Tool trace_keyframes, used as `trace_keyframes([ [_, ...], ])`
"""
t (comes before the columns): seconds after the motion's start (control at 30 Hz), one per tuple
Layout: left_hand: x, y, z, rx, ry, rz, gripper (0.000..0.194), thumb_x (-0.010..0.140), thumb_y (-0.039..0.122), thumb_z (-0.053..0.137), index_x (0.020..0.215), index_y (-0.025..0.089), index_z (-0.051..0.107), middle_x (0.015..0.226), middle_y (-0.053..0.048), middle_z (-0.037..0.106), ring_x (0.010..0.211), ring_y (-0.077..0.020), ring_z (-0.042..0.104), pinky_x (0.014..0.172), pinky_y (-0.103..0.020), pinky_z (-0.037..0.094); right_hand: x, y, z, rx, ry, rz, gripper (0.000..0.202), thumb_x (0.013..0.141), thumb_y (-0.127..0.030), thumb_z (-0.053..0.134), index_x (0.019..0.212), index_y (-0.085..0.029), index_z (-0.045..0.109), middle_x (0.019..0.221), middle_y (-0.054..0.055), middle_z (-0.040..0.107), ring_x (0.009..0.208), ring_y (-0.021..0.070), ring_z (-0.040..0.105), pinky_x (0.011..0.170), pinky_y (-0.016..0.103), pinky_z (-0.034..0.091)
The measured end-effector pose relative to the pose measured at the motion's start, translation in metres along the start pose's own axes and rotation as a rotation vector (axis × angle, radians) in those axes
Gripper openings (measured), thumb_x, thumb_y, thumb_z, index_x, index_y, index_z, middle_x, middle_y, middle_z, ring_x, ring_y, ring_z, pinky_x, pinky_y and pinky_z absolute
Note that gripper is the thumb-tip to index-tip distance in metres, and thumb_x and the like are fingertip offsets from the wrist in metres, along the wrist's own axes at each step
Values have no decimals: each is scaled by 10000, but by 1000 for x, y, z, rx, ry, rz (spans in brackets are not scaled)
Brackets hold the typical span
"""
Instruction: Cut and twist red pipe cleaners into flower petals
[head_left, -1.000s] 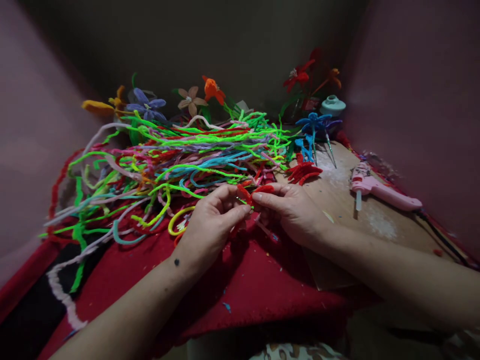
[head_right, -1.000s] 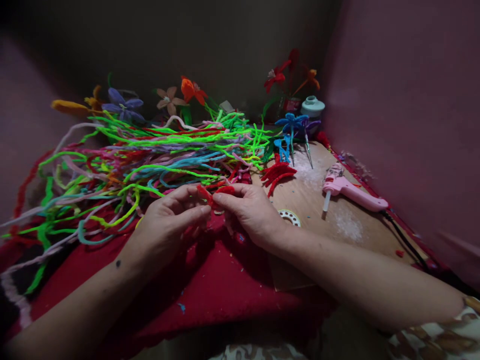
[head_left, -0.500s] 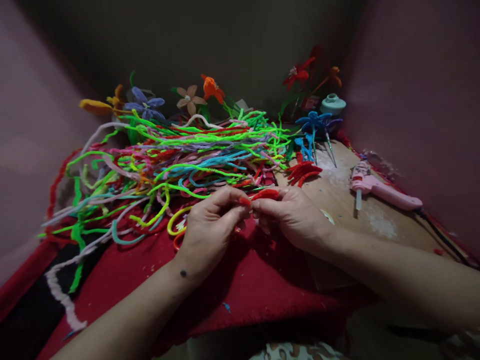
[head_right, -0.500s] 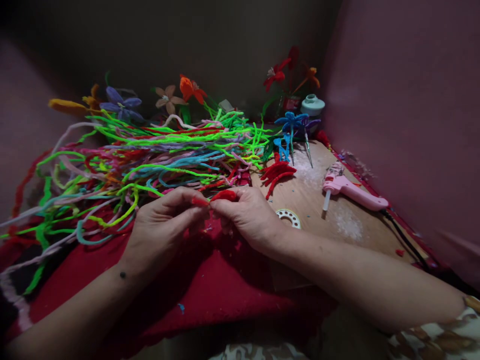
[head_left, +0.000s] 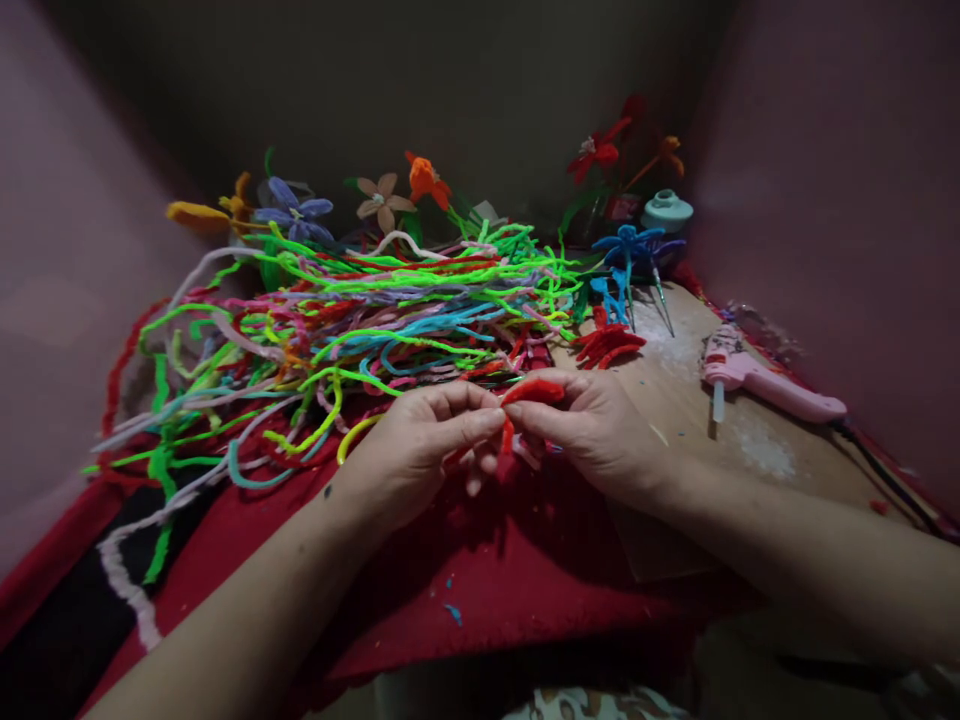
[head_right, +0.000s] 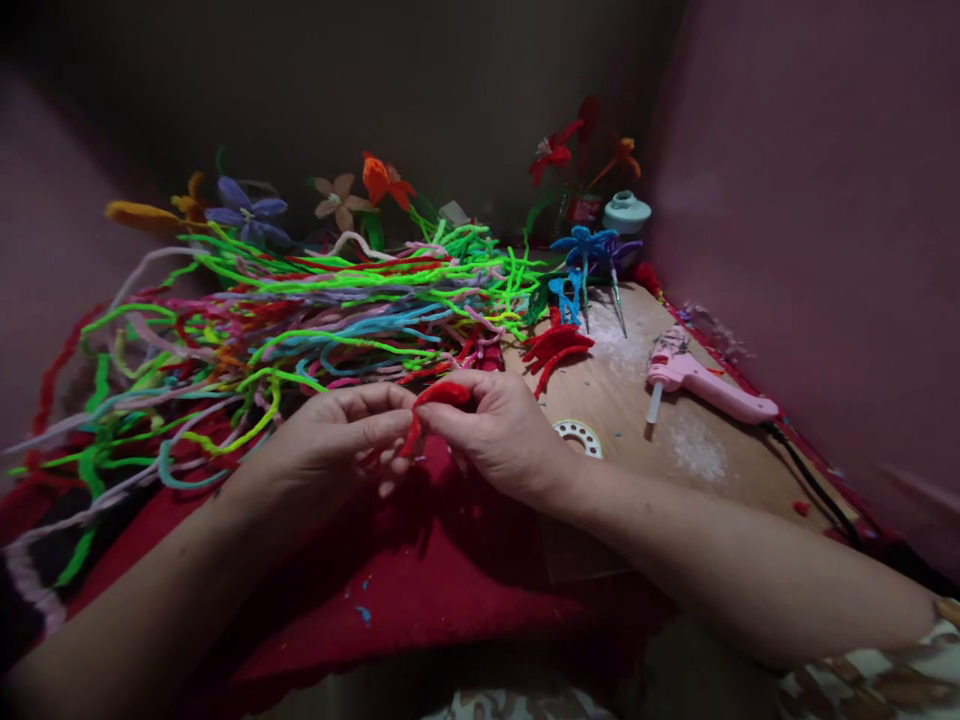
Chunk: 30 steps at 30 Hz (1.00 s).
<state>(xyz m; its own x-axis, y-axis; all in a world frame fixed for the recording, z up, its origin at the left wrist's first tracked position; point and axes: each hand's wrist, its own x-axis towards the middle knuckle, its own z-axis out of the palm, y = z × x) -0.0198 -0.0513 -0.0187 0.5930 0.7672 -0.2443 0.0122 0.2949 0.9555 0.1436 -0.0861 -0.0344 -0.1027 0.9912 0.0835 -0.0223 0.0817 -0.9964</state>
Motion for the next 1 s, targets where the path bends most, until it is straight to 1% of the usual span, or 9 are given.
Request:
trace_keyframes([
  [0.2,0,1,-5,36,-64,-154,193,733,292,653,665,133,567,561,11,547,405,-53,436,351,-158,335,-4,-1,-1,-327,35,-262,85,798,-184,561,753,-167,631,634,-4,579,585,109,520,559,236,393],
  [0.3,-3,3,-2,271,-3,-85,217,767,333,598,654,152,556,503,39,480,371,-48,356,352,-177,276,-6,-1,1,-478,93,-382,99,779,-151,564,689,-165,602,642,3,568,608,111,508,587,238,389],
  [0.4,-7,-1,4,808,164,291,191,814,266,512,671,161,583,544,19,504,466,-80,426,454,-207,323,-7,-1,5,-460,159,-315,131,748,-138,561,621,-167,554,604,-8,529,582,104,468,568,239,367],
  [0.5,-10,-10,8,1448,282,754,232,840,185,453,660,170,599,590,-18,545,564,-125,477,531,-253,328,-4,2,8,-142,93,-17,165,725,-149,538,569,-177,491,513,-40,451,476,80,383,462,225,309],
  [0.63,-8,-19,7,1797,261,1029,233,861,151,430,746,172,632,620,-37,555,601,-154,487,566,-283,342,3,10,7,300,34,277,229,660,-155,551,491,-190,399,412,-74,341,364,60,276,345,212,221],
  [0.7,-5,-17,3,1674,283,988,207,854,160,445,795,165,643,689,-52,577,670,-164,517,612,-280,383,6,11,5,333,37,263,221,646,-143,555,482,-186,413,396,-72,355,349,60,293,341,213,233],
  [0.77,-2,-12,-1,1381,285,822,183,825,150,468,863,164,646,804,-65,604,769,-170,549,677,-276,426,6,10,2,298,16,214,192,664,-154,563,507,-180,456,392,-67,389,346,67,337,357,217,263],
  [0.87,3,-3,-10,764,220,391,215,781,149,506,960,174,623,851,-45,639,734,-143,586,658,-253,467,5,5,-1,204,1,150,138,691,-186,590,577,-174,515,412,-65,438,357,77,394,387,222,305],
  [1.0,6,0,-19,75,-32,-69,243,801,334,560,891,128,653,655,-64,655,476,-121,553,448,-225,433,2,0,-3,91,-35,47,81,730,-205,604,665,-168,573,492,-51,516,429,78,458,450,220,362],
])
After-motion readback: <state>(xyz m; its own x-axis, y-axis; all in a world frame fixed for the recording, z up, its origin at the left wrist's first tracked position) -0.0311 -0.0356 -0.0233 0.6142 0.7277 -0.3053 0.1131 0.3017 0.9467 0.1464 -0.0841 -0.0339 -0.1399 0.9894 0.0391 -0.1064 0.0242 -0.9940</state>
